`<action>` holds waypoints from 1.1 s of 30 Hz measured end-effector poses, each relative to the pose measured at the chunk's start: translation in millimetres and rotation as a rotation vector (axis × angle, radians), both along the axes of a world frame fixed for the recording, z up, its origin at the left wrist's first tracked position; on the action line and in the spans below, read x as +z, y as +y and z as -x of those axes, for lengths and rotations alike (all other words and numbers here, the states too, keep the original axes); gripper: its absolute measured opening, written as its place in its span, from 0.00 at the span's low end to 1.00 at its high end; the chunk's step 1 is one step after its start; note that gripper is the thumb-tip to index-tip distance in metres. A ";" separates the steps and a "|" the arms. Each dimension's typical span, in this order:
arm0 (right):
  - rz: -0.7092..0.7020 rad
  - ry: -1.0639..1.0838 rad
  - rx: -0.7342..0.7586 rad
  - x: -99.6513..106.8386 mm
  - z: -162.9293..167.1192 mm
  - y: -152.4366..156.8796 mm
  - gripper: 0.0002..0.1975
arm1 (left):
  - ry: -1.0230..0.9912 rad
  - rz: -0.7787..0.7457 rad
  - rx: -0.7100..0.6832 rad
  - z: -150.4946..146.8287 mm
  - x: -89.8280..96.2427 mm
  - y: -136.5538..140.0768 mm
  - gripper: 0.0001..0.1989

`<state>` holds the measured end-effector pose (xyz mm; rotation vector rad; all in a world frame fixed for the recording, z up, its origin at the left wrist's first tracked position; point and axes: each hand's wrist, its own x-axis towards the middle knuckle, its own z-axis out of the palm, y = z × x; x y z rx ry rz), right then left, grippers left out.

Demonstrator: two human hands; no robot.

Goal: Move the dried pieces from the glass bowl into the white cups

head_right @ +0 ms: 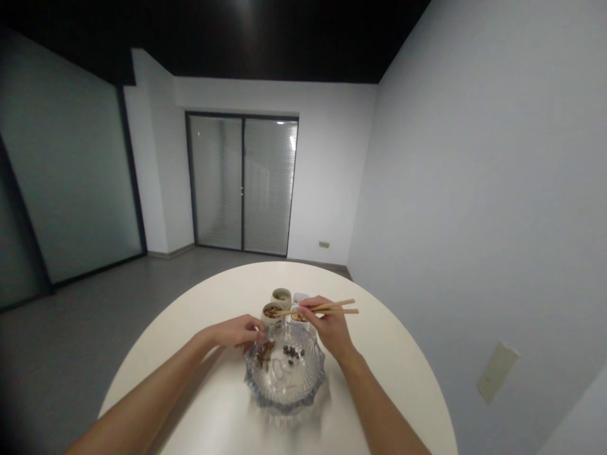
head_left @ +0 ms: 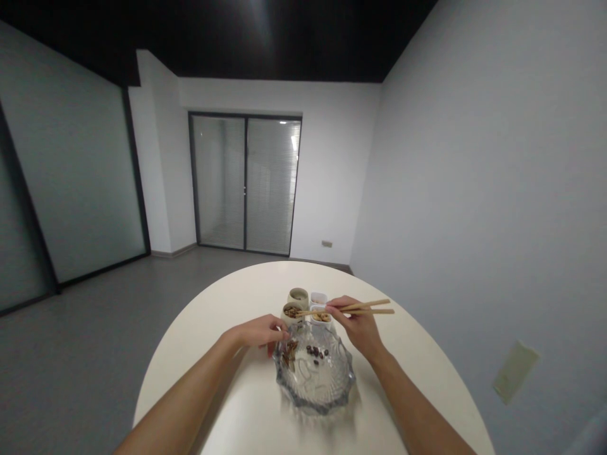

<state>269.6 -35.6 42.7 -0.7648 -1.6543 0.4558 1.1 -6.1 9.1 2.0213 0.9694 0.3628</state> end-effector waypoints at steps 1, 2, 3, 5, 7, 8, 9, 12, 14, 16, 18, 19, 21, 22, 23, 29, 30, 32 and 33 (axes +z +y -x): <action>-0.014 0.002 -0.012 -2.3 2.7 1.5 0.07 | 0.002 0.001 0.002 -0.2 0.3 -0.3 0.18; -0.024 -0.001 -0.021 -4.7 5.2 3.2 0.07 | 0.001 0.002 0.004 -0.4 0.3 -0.3 0.18; -0.031 -0.005 -0.030 -7.0 7.4 5.0 0.07 | -0.001 0.003 0.006 -0.7 0.0 -0.3 0.18; -0.037 -0.016 -0.047 -11.3 10.5 8.7 0.07 | -0.008 0.002 0.008 -1.3 -0.7 -0.2 0.17; -0.044 -0.035 -0.057 -15.2 12.0 12.3 0.07 | -0.012 -0.002 0.004 -1.7 -0.9 -0.4 0.17; -0.047 -0.046 -0.058 -16.9 12.3 13.8 0.07 | -0.012 -0.004 0.002 -1.7 -0.7 -0.7 0.17; -0.048 -0.057 -0.057 -18.5 12.4 15.2 0.07 | -0.012 -0.006 0.002 -1.7 -0.2 -1.1 0.17; -0.029 -0.069 -0.048 -22.4 12.7 17.9 0.07 | -0.006 -0.011 0.003 -1.4 1.7 -2.7 0.17; -0.003 -0.061 -0.044 -23.4 13.4 18.3 0.08 | -0.003 -0.012 0.000 -1.2 2.8 -3.5 0.18; 0.023 -0.047 -0.046 -22.6 14.1 17.4 0.09 | -0.004 -0.010 -0.005 -1.3 3.3 -3.6 0.18; 0.034 -0.036 -0.059 -19.4 13.7 15.1 0.09 | 0.000 -0.007 -0.003 -1.5 3.5 -3.4 0.18; 0.034 -0.032 -0.069 -16.8 12.7 13.5 0.09 | 0.003 -0.006 0.000 -1.7 3.6 -3.3 0.18; 0.017 -0.028 -0.094 -10.2 8.5 9.7 0.09 | 0.013 -0.005 0.004 -2.0 3.9 -3.5 0.18; 0.006 -0.024 -0.109 -6.4 5.1 7.6 0.09 | 0.018 -0.006 0.006 -2.1 4.0 -3.8 0.19; -0.005 -0.022 -0.122 -2.3 1.1 5.5 0.09 | 0.021 -0.006 0.007 -2.1 4.2 -4.0 0.19; 0.080 -0.173 -0.049 19.4 -25.5 -6.9 0.10 | 0.032 -0.011 0.008 -0.5 1.4 -2.0 0.18; 0.089 -0.210 -0.039 21.7 -27.9 -8.8 0.10 | 0.031 -0.010 0.009 -0.1 0.3 -1.1 0.18; 0.110 -0.271 -0.011 24.5 -30.2 -12.0 0.09 | 0.023 -0.011 0.007 0.4 -1.9 0.7 0.18; 0.122 -0.297 0.011 25.1 -30.4 -13.3 0.09 | 0.019 -0.011 0.006 0.4 -2.9 1.5 0.18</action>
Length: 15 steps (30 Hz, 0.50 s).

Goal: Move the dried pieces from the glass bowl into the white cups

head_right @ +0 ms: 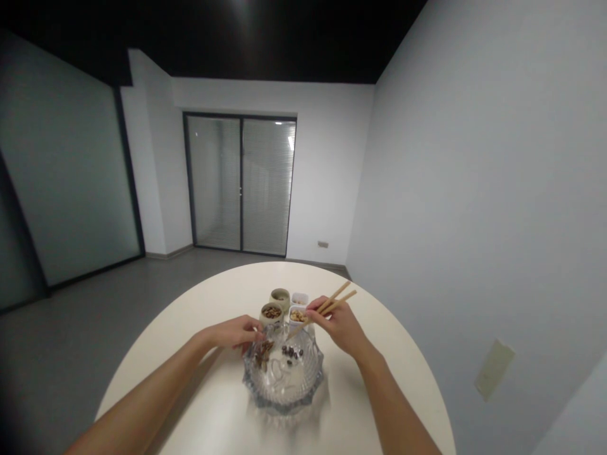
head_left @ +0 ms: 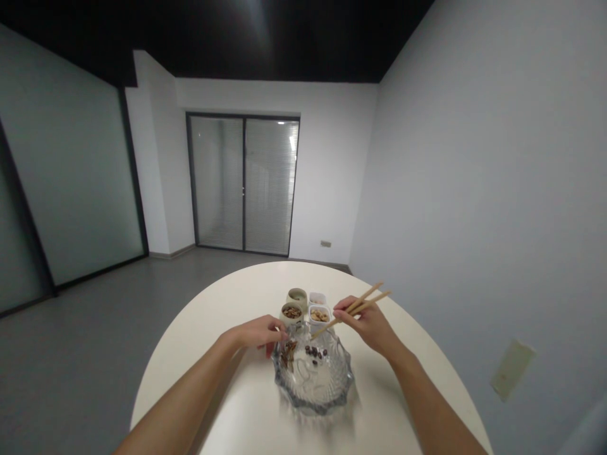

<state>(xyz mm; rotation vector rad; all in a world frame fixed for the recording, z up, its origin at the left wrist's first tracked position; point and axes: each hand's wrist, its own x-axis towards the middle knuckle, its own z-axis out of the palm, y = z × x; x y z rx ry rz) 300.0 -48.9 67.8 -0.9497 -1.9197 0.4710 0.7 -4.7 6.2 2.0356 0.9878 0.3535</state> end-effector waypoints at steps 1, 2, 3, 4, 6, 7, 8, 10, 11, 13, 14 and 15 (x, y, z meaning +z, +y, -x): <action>0.014 -0.023 0.024 0.0 0.1 -0.9 0.09 | -0.005 0.002 0.000 -0.2 -0.8 0.6 0.18; 0.027 -0.045 0.050 -0.4 0.3 -1.6 0.09 | -0.009 0.006 0.000 -0.5 -1.5 1.1 0.19; 0.037 -0.066 0.073 -1.1 0.6 -2.0 0.09 | -0.012 0.013 0.000 -0.8 -1.9 1.5 0.19; 0.044 -0.082 0.091 -1.9 0.7 -2.2 0.10 | -0.015 0.020 0.001 -1.3 -2.1 1.6 0.19; 0.052 -0.102 0.114 -3.6 0.7 -2.3 0.10 | -0.020 0.029 0.002 -2.0 -2.2 1.6 0.20; 0.053 -0.106 0.118 -4.3 0.6 -2.3 0.10 | -0.021 0.029 0.000 -2.3 -2.1 1.5 0.20; 0.053 -0.109 0.120 -4.9 0.6 -2.3 0.10 | -0.023 0.029 -0.001 -2.4 -2.0 1.3 0.19; 0.054 -0.110 0.121 -5.8 1.0 -2.1 0.10 | -0.021 0.030 -0.003 -2.3 -1.8 1.0 0.19; 0.055 -0.110 0.123 -6.3 1.3 -2.0 0.10 | -0.017 0.032 -0.002 -2.2 -1.8 0.9 0.20; 0.053 -0.107 0.125 -7.4 2.1 -1.6 0.10 | -0.004 0.034 0.006 -1.9 -2.1 1.1 0.20; 0.053 -0.107 0.127 -8.0 2.4 -1.3 0.10 | 0.001 0.034 0.009 -1.7 -2.4 1.3 0.20; 0.053 -0.110 0.128 -8.7 2.6 -1.0 0.10 | 0.005 0.033 0.010 -1.5 -2.8 1.6 0.20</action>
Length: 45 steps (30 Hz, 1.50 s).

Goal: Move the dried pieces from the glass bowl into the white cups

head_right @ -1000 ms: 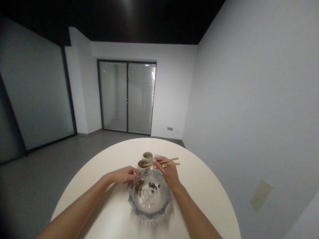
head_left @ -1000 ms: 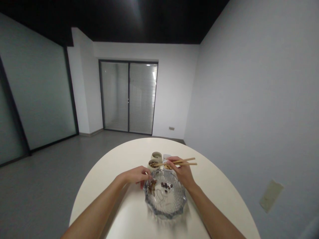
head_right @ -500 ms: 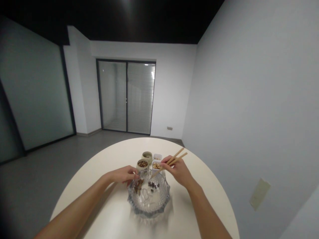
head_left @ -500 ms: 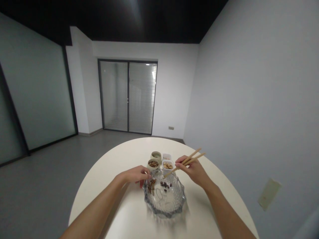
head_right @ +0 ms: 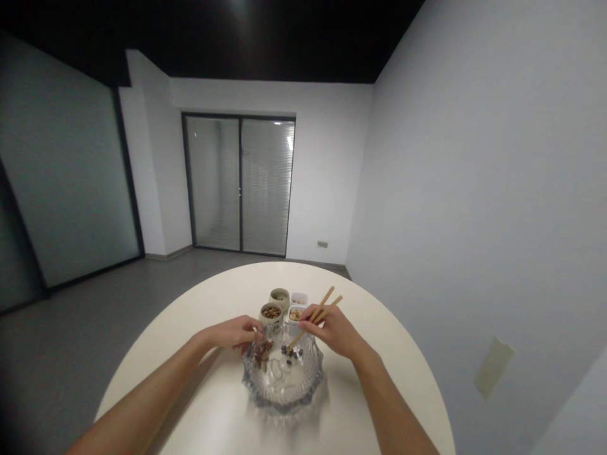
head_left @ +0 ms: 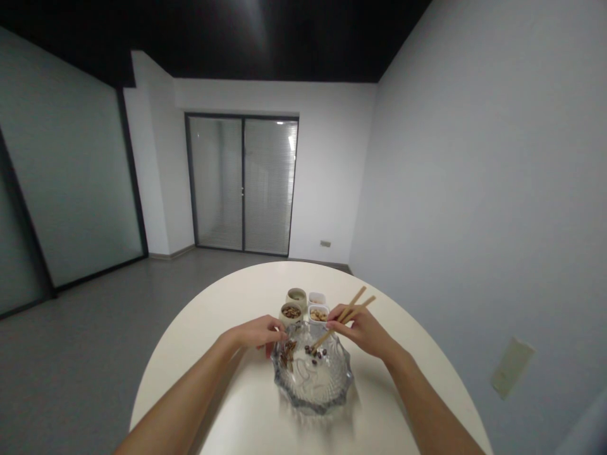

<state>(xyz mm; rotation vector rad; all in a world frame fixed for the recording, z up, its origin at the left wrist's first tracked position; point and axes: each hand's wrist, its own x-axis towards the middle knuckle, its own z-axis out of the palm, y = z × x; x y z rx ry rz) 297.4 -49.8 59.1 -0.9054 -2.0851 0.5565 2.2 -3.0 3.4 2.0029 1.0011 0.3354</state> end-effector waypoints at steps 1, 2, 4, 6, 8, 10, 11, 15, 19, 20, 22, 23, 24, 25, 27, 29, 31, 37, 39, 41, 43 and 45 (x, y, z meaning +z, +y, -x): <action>0.001 -0.005 0.002 -0.7 0.1 0.3 0.09 | 0.000 -0.002 -0.002 0.2 -0.4 0.4 0.20; 0.001 -0.008 0.004 -1.3 0.1 0.7 0.09 | 0.000 -0.005 -0.006 0.5 -0.8 0.8 0.20; 0.002 -0.011 0.005 -2.4 0.0 1.3 0.09 | 0.003 -0.010 -0.010 0.9 -1.2 1.3 0.20; 0.006 -0.007 0.001 -3.2 -0.2 1.7 0.10 | 0.007 -0.014 -0.003 1.0 -0.7 1.0 0.20; 0.012 -0.007 -0.002 -3.4 -0.3 1.8 0.10 | 0.008 -0.017 0.003 0.7 0.9 -0.3 0.20; 0.015 -0.010 -0.001 -3.1 -0.3 1.7 0.10 | 0.002 -0.024 -0.001 0.3 3.2 -2.1 0.19; 0.013 -0.010 0.000 -2.7 -0.5 1.6 0.10 | -0.001 -0.028 -0.003 0.1 4.3 -3.0 0.19; -0.017 0.025 -0.010 -0.8 -1.5 2.3 0.10 | -0.014 -0.032 -0.013 0.3 4.9 -3.6 0.17; -0.079 0.127 -0.048 0.2 -0.1 7.0 0.10 | -0.013 -0.035 -0.004 1.3 -0.3 0.4 0.16; -0.101 0.158 -0.066 0.3 1.2 9.1 0.10 | -0.011 -0.034 -0.002 1.4 -1.3 1.2 0.16; -0.148 0.217 -0.112 0.7 4.8 14.7 0.11 | -0.009 -0.029 -0.001 1.6 -2.0 2.0 0.16; -0.172 0.244 -0.136 0.9 7.0 18.1 0.11 | -0.009 -0.028 -0.002 1.6 -1.6 1.8 0.16; -0.195 0.263 -0.159 1.1 9.4 21.8 0.11 | -0.008 -0.027 -0.004 1.4 -0.8 1.3 0.16; -0.218 0.276 -0.179 1.2 11.8 25.9 0.11 | -0.005 -0.025 -0.004 1.3 0.3 0.7 0.16; -0.260 0.278 -0.215 0.9 16.8 34.5 0.10 | 0.002 -0.023 -0.004 1.0 2.5 -0.8 0.16; -0.288 0.265 -0.244 -0.6 21.6 43.1 0.10 | 0.006 -0.025 -0.007 1.0 4.1 -1.7 0.17; -0.306 0.252 -0.271 -3.3 26.0 51.2 0.10 | 0.007 -0.023 -0.008 1.3 4.6 -1.9 0.17; -0.299 0.235 -0.300 -14.1 37.1 66.3 0.11 | -0.012 -0.026 -0.022 1.9 5.8 -2.1 0.16; -0.282 0.234 -0.304 -16.9 39.6 67.8 0.11 | -0.016 -0.027 -0.027 1.6 6.6 -2.9 0.16; -0.264 0.230 -0.311 -19.3 40.9 68.3 0.11 | -0.014 -0.027 -0.026 1.4 7.3 -3.6 0.16; -0.248 0.228 -0.314 -21.6 40.6 68.4 0.11 | -0.009 -0.028 -0.019 1.2 7.3 -4.0 0.16; -0.241 0.231 -0.314 -23.4 38.9 68.6 0.12 | -0.001 -0.028 -0.012 1.1 6.6 -3.9 0.16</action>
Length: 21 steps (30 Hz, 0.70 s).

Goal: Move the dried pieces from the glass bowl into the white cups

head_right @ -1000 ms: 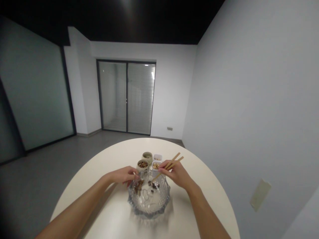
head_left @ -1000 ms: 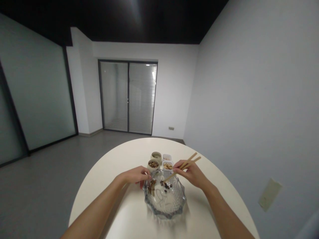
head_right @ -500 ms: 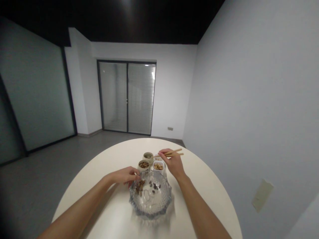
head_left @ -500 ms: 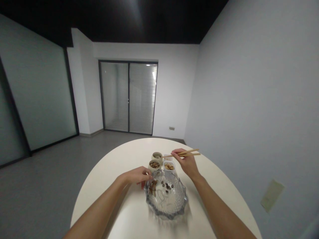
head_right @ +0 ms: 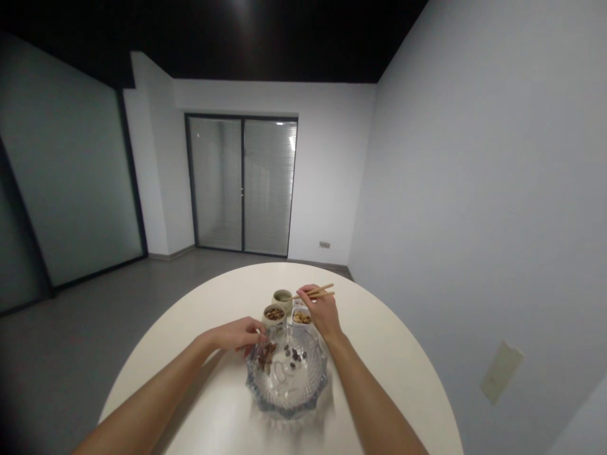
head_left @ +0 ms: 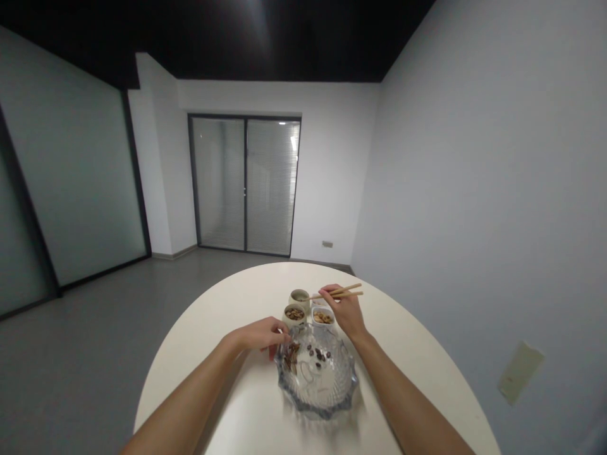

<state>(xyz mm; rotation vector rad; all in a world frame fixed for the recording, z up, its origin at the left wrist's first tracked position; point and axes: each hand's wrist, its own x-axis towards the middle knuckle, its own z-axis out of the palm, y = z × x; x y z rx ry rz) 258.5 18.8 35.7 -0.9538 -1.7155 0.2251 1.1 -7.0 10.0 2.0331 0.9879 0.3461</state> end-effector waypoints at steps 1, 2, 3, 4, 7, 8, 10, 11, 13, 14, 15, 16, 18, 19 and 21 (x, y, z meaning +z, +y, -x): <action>-0.001 0.004 -0.002 -0.5 -1.2 0.0 0.12 | 0.003 0.000 0.003 0.0 -0.6 0.3 0.17; -0.002 0.008 -0.007 -0.5 -2.6 -0.1 0.12 | 0.004 -0.002 0.003 0.0 -1.4 0.8 0.17; -0.005 0.015 -0.013 0.0 -3.9 -0.6 0.12 | 0.004 -0.003 0.001 0.0 -2.2 1.4 0.17; -0.008 0.024 -0.019 1.1 -5.1 -1.6 0.12 | 0.001 -0.005 -0.001 0.0 -3.1 2.0 0.17; -0.027 0.052 -0.034 7.5 -8.2 -9.7 0.12 | -0.013 -0.008 -0.012 0.2 -5.6 4.1 0.17; -0.037 0.061 -0.036 10.0 -9.1 -14.4 0.12 | -0.016 -0.007 -0.014 0.3 -6.3 4.7 0.17; -0.051 0.084 -0.033 14.3 -11.3 -26.2 0.11 | -0.020 -0.007 -0.017 0.8 -7.7 5.7 0.17; -0.052 0.101 -0.028 15.6 -12.6 -32.9 0.11 | -0.019 -0.007 -0.016 1.0 -8.4 6.1 0.17; -0.038 0.114 0.008 15.9 -15.8 -46.6 0.10 | -0.018 -0.011 -0.011 1.5 -9.3 6.6 0.17; -0.018 0.116 0.035 15.0 -17.3 -53.1 0.10 | -0.018 -0.013 -0.008 1.6 -9.5 6.7 0.16; 0.020 0.105 0.075 13.7 -18.6 -58.9 0.10 | -0.018 -0.014 -0.006 1.7 -9.6 6.6 0.16; 0.056 0.094 0.120 12.1 -19.4 -64.0 0.10 | -0.018 -0.012 -0.005 1.7 -9.4 6.5 0.16; 0.122 0.070 0.207 8.7 -19.0 -71.5 0.09 | -0.020 -0.005 -0.004 1.3 -8.5 5.8 0.17; 0.149 0.060 0.241 7.0 -17.5 -74.1 0.09 | -0.020 0.000 -0.004 1.1 -7.8 5.4 0.17; 0.193 0.041 0.290 3.8 -12.7 -77.5 0.10 | -0.017 0.006 -0.002 0.5 -6.3 4.4 0.17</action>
